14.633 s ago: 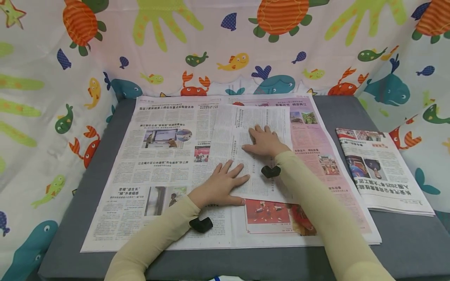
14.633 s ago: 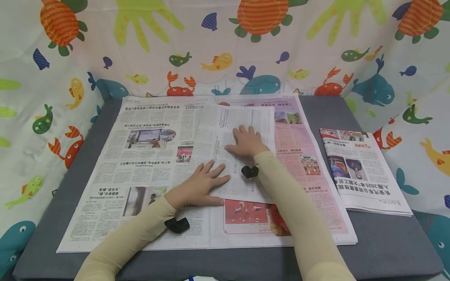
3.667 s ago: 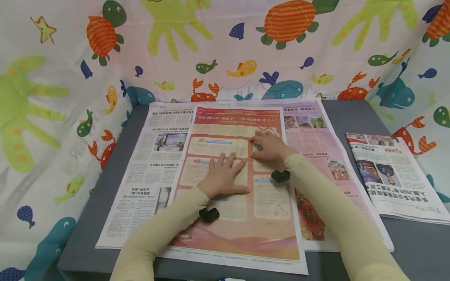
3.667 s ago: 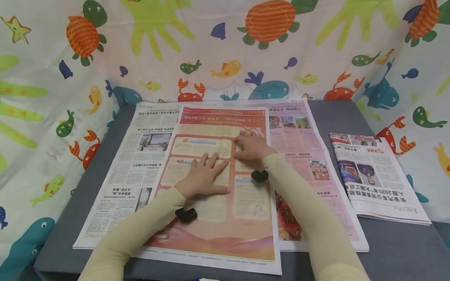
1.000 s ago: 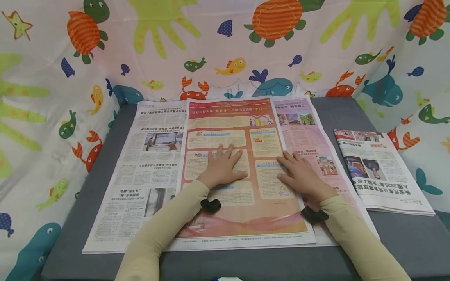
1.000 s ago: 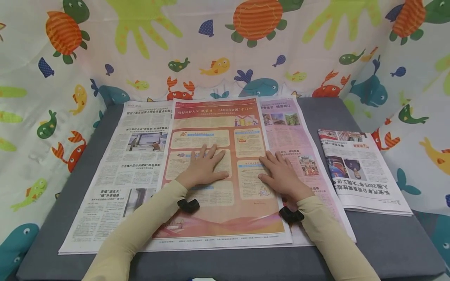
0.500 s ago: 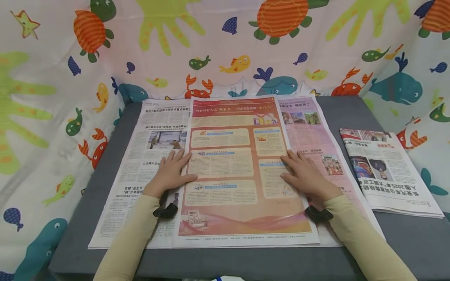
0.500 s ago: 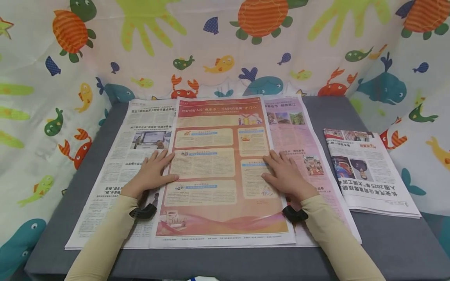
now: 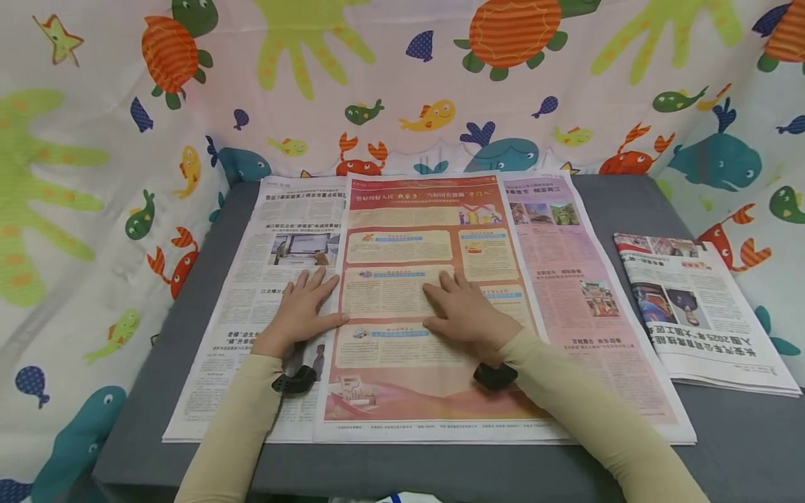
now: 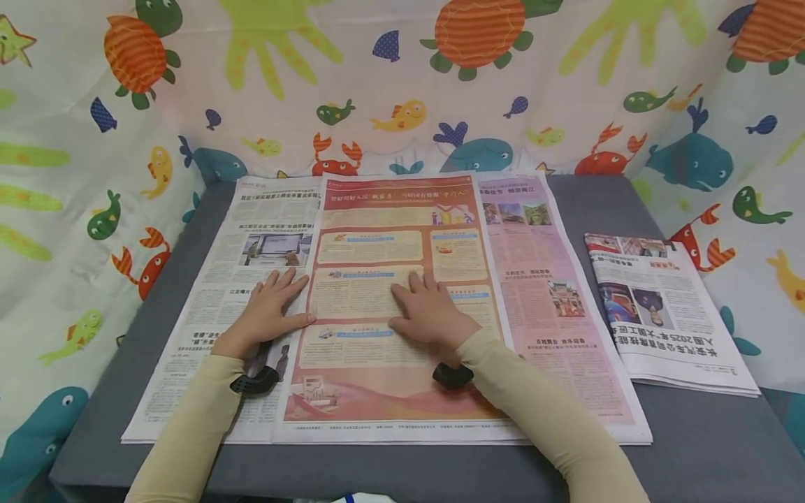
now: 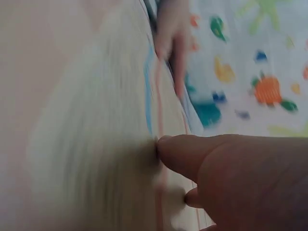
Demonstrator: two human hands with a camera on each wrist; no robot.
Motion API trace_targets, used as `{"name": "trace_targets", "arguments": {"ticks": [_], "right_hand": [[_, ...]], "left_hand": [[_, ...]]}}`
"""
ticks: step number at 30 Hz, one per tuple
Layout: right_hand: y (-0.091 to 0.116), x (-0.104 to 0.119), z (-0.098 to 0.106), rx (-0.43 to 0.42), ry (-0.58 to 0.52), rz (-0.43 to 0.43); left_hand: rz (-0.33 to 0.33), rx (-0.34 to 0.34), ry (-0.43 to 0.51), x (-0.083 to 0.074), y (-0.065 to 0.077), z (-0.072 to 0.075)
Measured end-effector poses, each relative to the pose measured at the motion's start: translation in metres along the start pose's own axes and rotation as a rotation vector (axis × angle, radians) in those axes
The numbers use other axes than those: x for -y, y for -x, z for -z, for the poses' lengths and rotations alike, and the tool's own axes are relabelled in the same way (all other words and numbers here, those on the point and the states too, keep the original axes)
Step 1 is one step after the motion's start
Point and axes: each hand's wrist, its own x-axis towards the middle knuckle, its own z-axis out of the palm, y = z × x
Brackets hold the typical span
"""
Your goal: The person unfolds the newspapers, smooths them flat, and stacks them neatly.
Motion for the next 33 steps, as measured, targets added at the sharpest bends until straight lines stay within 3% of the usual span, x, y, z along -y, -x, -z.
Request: {"name": "trace_targets", "arguments": {"ticks": [7,15,21,33], "right_hand": [[-0.032,0.059,-0.017,0.111,-0.013,0.058],[-0.052,0.1,-0.033,0.106,0.035,0.048],[-0.055,0.113,-0.04,0.104,0.043,0.017],[-0.056,0.114,-0.037,0.111,0.01,-0.018]], "left_hand": [[-0.003,-0.007,0.017,0.001,-0.002,0.0],[0.007,0.0,0.001,0.002,-0.003,-0.004],[0.005,-0.008,-0.005,0.003,-0.001,-0.003],[0.0,-0.002,-0.007,0.002,-0.001,-0.003]]}}
